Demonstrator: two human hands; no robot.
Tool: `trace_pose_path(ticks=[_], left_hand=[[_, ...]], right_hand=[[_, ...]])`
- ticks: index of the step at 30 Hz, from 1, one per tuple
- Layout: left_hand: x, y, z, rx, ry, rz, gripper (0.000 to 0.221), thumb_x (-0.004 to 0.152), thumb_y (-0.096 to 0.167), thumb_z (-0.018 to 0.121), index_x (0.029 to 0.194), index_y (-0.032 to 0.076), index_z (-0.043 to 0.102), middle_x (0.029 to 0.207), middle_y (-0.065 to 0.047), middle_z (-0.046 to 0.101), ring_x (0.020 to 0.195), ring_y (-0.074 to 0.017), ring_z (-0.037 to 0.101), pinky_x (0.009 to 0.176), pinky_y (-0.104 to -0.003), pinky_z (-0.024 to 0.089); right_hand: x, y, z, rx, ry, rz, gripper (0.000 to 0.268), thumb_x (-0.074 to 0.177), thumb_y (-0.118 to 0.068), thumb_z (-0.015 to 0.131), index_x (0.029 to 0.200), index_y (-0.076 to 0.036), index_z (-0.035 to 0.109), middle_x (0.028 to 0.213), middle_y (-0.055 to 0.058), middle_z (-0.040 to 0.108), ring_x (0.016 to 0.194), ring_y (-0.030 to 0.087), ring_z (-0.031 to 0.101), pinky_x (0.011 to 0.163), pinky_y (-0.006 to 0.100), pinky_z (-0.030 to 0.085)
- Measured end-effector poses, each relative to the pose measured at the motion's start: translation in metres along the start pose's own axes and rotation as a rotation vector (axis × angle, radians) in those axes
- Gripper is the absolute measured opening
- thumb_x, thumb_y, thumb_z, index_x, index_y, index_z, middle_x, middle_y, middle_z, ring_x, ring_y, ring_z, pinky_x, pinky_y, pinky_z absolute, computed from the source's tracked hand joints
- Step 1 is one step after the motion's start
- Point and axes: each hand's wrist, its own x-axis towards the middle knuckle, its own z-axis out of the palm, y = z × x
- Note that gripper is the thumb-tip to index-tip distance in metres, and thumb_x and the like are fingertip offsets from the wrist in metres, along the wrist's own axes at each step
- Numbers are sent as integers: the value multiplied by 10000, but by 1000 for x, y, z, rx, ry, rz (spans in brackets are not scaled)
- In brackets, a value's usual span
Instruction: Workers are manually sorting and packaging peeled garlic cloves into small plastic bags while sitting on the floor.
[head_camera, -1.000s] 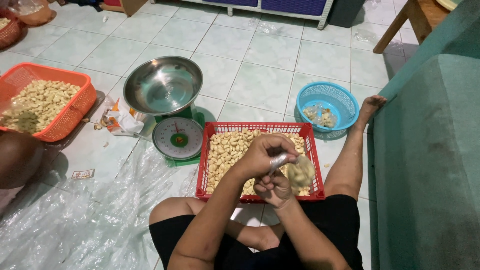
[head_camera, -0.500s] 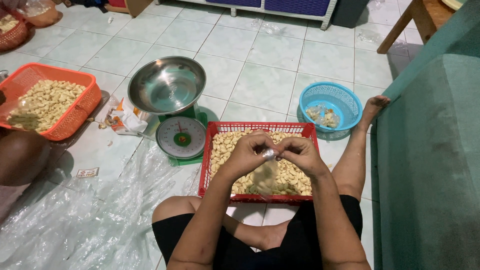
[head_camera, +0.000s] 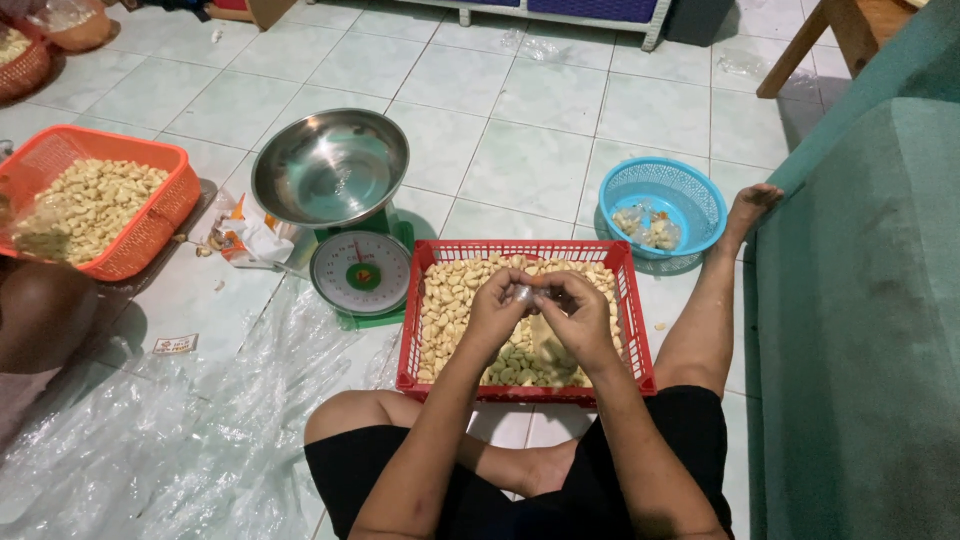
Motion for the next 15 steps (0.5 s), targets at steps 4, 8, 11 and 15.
trace_pose_path(ticks=[4,8,11,15], left_hand=[[0,-43,-10,-63,-40,-28,166,940,-6,595,1093,2,660,872,-117,690,739,-150,716,686,-267,623],[-20,-33,-16,8,-73,-33,147,934,44,653,1074,14,685,827,-113,702,738,-153,705,698,-282,598],[-21,-49,-23,11,-69,-39,136,938,63,670,1065,27,702,787,-102,707,730,-139,698,693,-257,574],[-19,-80,-26,-221,39,-177,141,914,47,688,1052,24,669,828,-95,711,724,-156,733,675,-231,619]], right_hand=[[-8,26,-10,-71,10,24,153,838,115,718,976,54,745,885,171,659,738,215,692,660,334,593],[-16,40,-11,25,73,183,163,829,123,706,966,44,747,838,138,703,740,146,675,705,290,604],[-20,48,-7,81,99,246,165,819,115,703,957,34,744,805,125,706,713,124,671,694,272,610],[-23,49,0,62,106,267,179,808,106,693,952,14,747,784,99,693,706,104,651,657,264,593]])
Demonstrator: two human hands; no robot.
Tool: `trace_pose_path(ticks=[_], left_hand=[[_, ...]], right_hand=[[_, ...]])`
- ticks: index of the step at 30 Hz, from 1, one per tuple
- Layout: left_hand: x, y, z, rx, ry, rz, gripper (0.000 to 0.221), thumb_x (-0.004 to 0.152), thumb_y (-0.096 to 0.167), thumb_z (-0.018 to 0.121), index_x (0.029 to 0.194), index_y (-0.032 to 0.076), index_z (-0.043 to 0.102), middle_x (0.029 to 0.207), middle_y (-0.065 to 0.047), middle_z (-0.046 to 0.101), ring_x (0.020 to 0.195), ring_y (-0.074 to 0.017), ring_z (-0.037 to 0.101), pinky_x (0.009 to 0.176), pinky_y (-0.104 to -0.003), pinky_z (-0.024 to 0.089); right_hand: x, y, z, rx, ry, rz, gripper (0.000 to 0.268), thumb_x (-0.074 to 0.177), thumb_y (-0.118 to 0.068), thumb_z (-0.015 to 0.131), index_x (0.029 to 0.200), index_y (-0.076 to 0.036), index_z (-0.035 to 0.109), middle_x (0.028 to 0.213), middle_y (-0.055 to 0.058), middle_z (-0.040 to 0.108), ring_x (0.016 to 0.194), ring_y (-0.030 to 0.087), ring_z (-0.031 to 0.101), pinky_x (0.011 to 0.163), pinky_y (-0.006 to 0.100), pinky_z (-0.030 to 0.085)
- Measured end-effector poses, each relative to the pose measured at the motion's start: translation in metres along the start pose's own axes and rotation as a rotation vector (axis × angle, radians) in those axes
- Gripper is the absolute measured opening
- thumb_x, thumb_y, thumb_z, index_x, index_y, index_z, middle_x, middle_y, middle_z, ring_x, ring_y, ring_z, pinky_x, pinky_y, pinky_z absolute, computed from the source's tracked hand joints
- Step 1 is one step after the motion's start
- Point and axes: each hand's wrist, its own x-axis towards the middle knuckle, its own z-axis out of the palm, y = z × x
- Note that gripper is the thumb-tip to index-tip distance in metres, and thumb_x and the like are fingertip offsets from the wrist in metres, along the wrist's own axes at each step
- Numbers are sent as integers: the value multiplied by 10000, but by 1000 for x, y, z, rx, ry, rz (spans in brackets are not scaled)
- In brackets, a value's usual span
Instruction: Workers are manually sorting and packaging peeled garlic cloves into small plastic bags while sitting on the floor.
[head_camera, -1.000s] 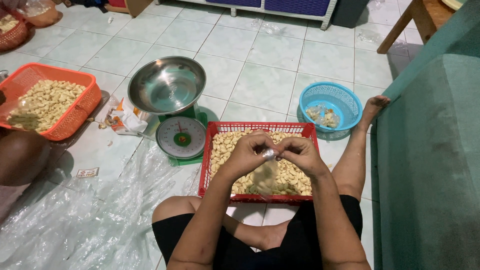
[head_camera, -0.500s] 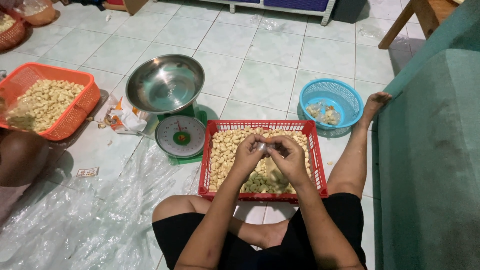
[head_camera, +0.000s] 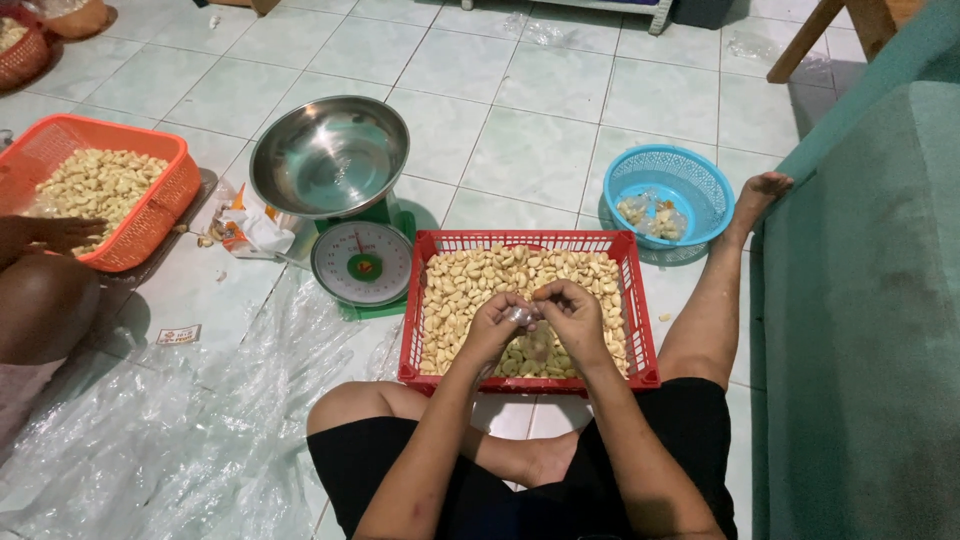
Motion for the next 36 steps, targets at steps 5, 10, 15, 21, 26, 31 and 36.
trace_pose_path(ticks=[5,10,15,21,26,31,36], left_hand=[[1,-5,7,-22,134,-12,155,917,41,672,1067,2,677,831,-111,719,690,-152,726,640,-204,618],[5,-17,1,-2,254,-9,201,913,28,670,1105,-15,710,790,-95,715,691,-126,700,630,-207,616],[15,-33,-11,-28,307,54,148,918,41,666,1053,24,723,829,-98,737,754,-134,706,705,-231,595],[8,-41,-10,13,291,43,94,910,69,703,1001,56,721,823,-59,731,766,-94,685,717,-207,574],[-9,-17,8,34,291,84,75,916,113,726,978,71,728,800,-4,689,758,-57,629,712,-204,530],[-9,-10,9,64,246,144,64,949,140,713,933,79,724,843,-27,681,814,-68,581,745,-222,503],[1,-29,-4,37,184,150,184,976,189,647,841,66,667,887,-29,593,873,-103,542,810,-241,454]], right_hand=[[-16,-16,15,-261,-44,-104,359,827,92,738,1161,2,639,1154,152,578,910,296,719,733,368,658],[-22,7,14,-705,-63,-320,308,764,4,818,1030,-92,698,1040,82,588,867,291,726,668,331,643],[-14,16,19,-827,-74,-467,219,787,-44,774,964,-148,697,834,47,654,780,281,700,697,406,570],[-7,34,19,-739,41,-408,182,763,-16,718,878,-153,686,722,39,661,635,243,659,596,356,548],[-9,37,20,-603,99,-260,183,755,32,698,881,-95,658,716,117,663,626,256,667,555,307,560],[-9,41,20,-498,103,-119,175,787,45,697,911,-56,626,754,168,686,634,262,679,565,322,576],[-9,55,15,-347,75,32,157,805,53,671,929,-40,648,791,143,694,639,176,634,560,285,562]])
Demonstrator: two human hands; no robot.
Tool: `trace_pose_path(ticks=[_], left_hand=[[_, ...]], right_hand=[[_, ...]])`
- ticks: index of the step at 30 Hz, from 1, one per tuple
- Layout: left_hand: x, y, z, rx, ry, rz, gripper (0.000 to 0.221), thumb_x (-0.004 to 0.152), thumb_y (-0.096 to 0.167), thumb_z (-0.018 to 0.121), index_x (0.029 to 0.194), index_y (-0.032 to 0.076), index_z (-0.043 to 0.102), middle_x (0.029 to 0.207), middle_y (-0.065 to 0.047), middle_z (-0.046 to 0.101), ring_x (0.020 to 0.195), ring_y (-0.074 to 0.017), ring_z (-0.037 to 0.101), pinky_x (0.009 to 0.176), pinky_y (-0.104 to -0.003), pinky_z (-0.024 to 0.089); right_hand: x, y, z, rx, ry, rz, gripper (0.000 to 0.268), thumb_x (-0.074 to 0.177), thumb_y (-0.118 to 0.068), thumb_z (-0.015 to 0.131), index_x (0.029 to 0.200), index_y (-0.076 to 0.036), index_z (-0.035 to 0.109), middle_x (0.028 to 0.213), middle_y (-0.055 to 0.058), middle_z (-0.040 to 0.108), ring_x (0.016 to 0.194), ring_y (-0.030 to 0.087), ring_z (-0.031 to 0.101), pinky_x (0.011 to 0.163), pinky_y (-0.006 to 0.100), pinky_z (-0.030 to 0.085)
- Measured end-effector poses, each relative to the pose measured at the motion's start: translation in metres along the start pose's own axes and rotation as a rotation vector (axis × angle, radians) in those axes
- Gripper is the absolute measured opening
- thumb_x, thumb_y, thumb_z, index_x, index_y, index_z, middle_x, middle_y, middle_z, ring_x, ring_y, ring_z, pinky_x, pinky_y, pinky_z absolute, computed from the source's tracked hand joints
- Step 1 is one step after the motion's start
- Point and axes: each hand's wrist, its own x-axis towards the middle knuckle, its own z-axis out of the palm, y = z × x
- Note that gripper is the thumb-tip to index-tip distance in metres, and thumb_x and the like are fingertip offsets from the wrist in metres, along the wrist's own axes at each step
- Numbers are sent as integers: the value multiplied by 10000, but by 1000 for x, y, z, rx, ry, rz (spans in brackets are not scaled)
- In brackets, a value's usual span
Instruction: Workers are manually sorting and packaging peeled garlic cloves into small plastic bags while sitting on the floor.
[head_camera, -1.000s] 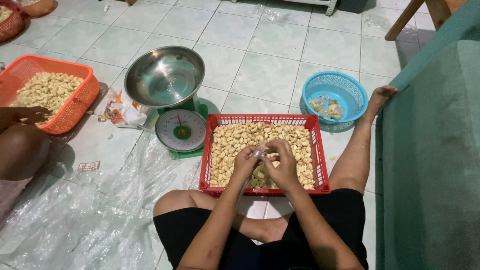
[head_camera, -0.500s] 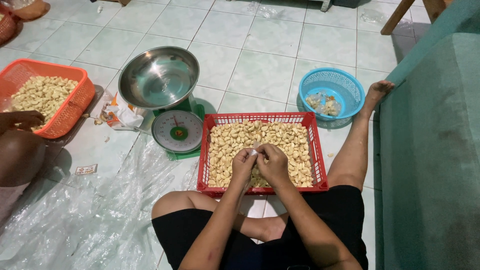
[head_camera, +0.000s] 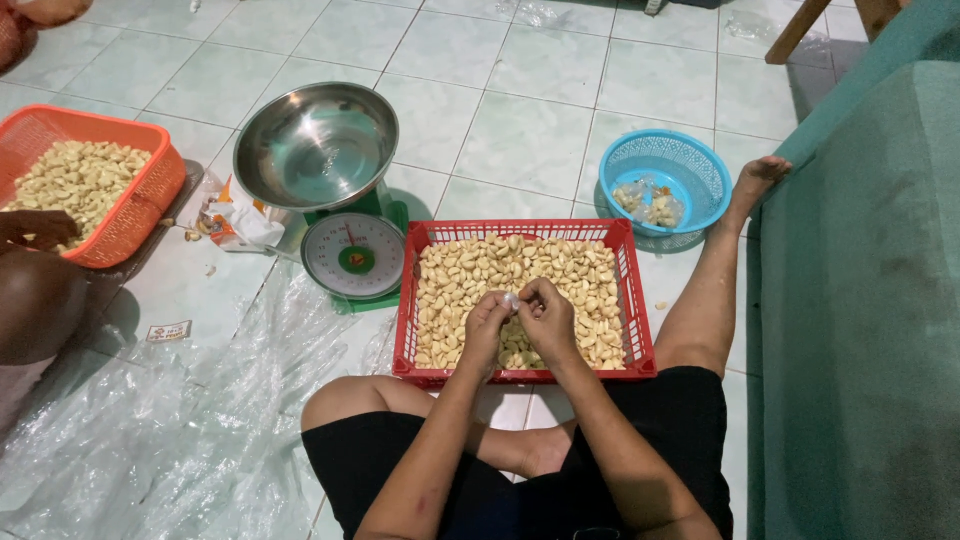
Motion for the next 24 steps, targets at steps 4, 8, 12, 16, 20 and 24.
trace_pose_path(ticks=[4,8,12,16,20,24], left_hand=[[-16,25,9,0,-32,15,236,952,214,635,783,50,651,924,-66,547,900,-135,515,828,-263,430],[-7,-14,-14,6,31,-128,187,915,209,692,793,68,682,777,-21,595,767,-103,565,735,-240,449],[13,-68,-44,73,93,-209,138,897,181,783,848,84,697,734,-35,702,712,-92,662,675,-219,499],[-2,-45,-31,72,128,-247,194,873,208,820,800,80,695,700,-68,698,669,-116,660,617,-224,496],[9,-64,-38,156,169,-239,235,909,263,782,773,85,709,667,-47,668,646,-96,626,591,-213,479],[8,-65,-45,242,101,-124,179,984,141,638,1155,96,667,734,-14,633,686,-72,590,643,-195,478]], right_hand=[[-4,2,2,24,-35,27,155,793,25,663,896,-86,697,759,65,692,642,101,590,566,210,547],[-5,17,1,-88,-86,1,152,786,-10,710,891,-118,731,743,64,699,640,122,620,556,226,553],[-6,53,0,-204,-170,-33,217,770,-30,722,945,-156,750,786,76,713,686,170,696,587,267,597],[-13,31,-2,-295,-161,-115,231,729,-68,784,945,-134,739,766,106,680,676,240,713,598,349,598],[-10,39,0,-342,-146,-162,136,762,-59,770,874,-105,707,713,93,636,635,251,685,585,352,571],[-9,42,4,-301,-135,-157,81,794,-51,752,842,-87,698,673,107,620,615,254,668,567,337,554]])
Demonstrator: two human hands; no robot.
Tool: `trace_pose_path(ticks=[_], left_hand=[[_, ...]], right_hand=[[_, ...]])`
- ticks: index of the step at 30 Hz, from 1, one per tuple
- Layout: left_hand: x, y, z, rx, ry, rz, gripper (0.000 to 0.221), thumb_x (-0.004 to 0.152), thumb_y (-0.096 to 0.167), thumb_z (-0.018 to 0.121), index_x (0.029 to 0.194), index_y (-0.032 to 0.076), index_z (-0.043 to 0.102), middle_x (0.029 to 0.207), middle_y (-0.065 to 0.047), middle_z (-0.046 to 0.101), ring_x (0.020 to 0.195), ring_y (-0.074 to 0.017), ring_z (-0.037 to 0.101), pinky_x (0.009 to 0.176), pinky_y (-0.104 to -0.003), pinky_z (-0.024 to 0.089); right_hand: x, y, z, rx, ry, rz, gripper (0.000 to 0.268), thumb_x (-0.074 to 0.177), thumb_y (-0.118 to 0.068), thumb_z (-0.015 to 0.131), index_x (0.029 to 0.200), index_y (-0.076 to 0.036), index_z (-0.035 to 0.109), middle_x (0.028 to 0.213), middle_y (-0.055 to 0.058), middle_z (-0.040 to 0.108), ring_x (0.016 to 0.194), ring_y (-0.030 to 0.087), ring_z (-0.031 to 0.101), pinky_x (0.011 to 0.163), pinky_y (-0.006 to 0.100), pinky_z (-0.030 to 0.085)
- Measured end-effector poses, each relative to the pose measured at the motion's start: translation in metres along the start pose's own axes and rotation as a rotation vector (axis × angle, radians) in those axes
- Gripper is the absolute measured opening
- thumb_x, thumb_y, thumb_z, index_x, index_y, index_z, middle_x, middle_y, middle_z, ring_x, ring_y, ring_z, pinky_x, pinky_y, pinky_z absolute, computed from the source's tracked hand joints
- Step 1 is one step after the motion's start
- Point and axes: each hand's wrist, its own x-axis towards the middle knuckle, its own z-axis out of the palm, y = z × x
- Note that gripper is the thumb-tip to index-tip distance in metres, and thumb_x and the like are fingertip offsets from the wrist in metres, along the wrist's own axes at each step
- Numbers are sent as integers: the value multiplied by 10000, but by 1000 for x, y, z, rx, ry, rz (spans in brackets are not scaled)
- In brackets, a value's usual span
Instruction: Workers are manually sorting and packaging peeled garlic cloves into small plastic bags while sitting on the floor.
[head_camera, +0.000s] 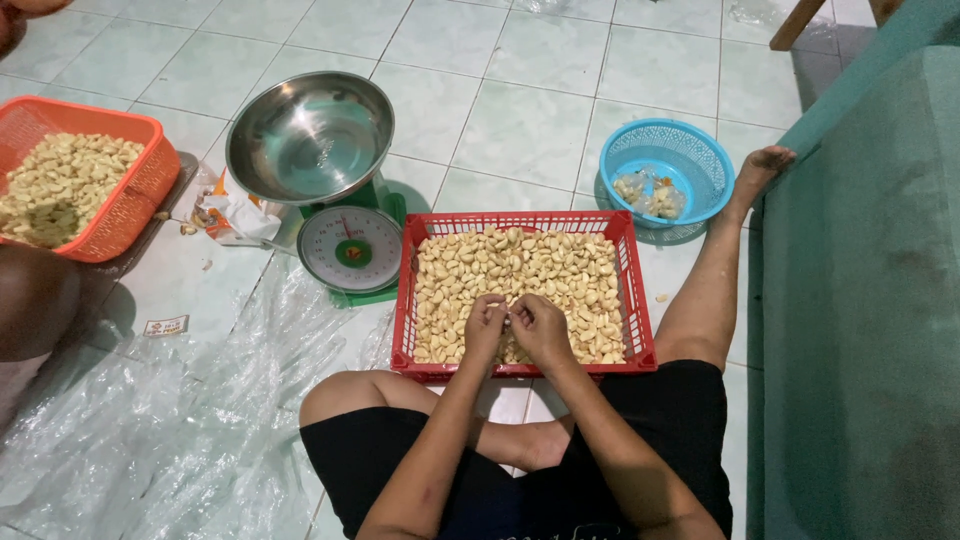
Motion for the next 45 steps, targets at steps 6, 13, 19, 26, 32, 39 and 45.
trace_pose_path(ticks=[6,13,19,26,32,39,45], left_hand=[[-16,24,6,317,-269,72,358,1078,349,486,1126,72,706,1143,-199,668,1189,-342,592,1086,-489,423],[-20,23,6,628,-317,384,223,1009,218,547,841,77,585,798,-172,591,845,-356,644,781,-442,510],[-20,39,18,710,-218,620,169,918,140,590,781,41,584,752,-183,573,808,-417,636,749,-496,501],[-16,26,13,441,-303,422,338,1006,179,420,999,11,714,975,-217,675,986,-376,637,942,-474,471],[-33,46,20,318,-291,328,334,1052,163,423,1096,3,713,1011,-217,732,1021,-326,680,939,-487,509],[-13,3,9,489,-269,428,204,1009,138,493,1085,47,659,891,-221,659,912,-424,671,852,-516,519],[-29,56,22,467,-263,482,140,975,148,598,1063,128,706,840,-106,685,872,-312,706,813,-422,550]], right_hand=[[11,-10,-10,148,53,99,90,790,-34,756,872,-60,729,680,142,648,623,219,655,557,300,550],[14,-1,-12,190,45,113,91,786,-37,744,871,-54,717,667,134,645,606,204,625,544,317,543],[11,-22,-28,-22,-16,-88,108,758,-75,768,836,-111,702,658,116,651,640,293,688,600,405,557],[4,-30,-23,32,27,-113,111,772,-65,762,848,-124,708,664,109,642,653,291,686,620,380,556],[4,-32,-28,-26,-59,-86,216,777,-102,770,967,-108,668,747,156,640,712,355,686,642,455,557],[8,-14,-28,-25,-78,-26,124,819,-85,753,934,-120,724,766,175,675,770,409,701,692,459,562],[13,-41,-48,188,2,46,129,813,-71,782,926,-133,769,740,139,711,706,286,698,643,361,549]])
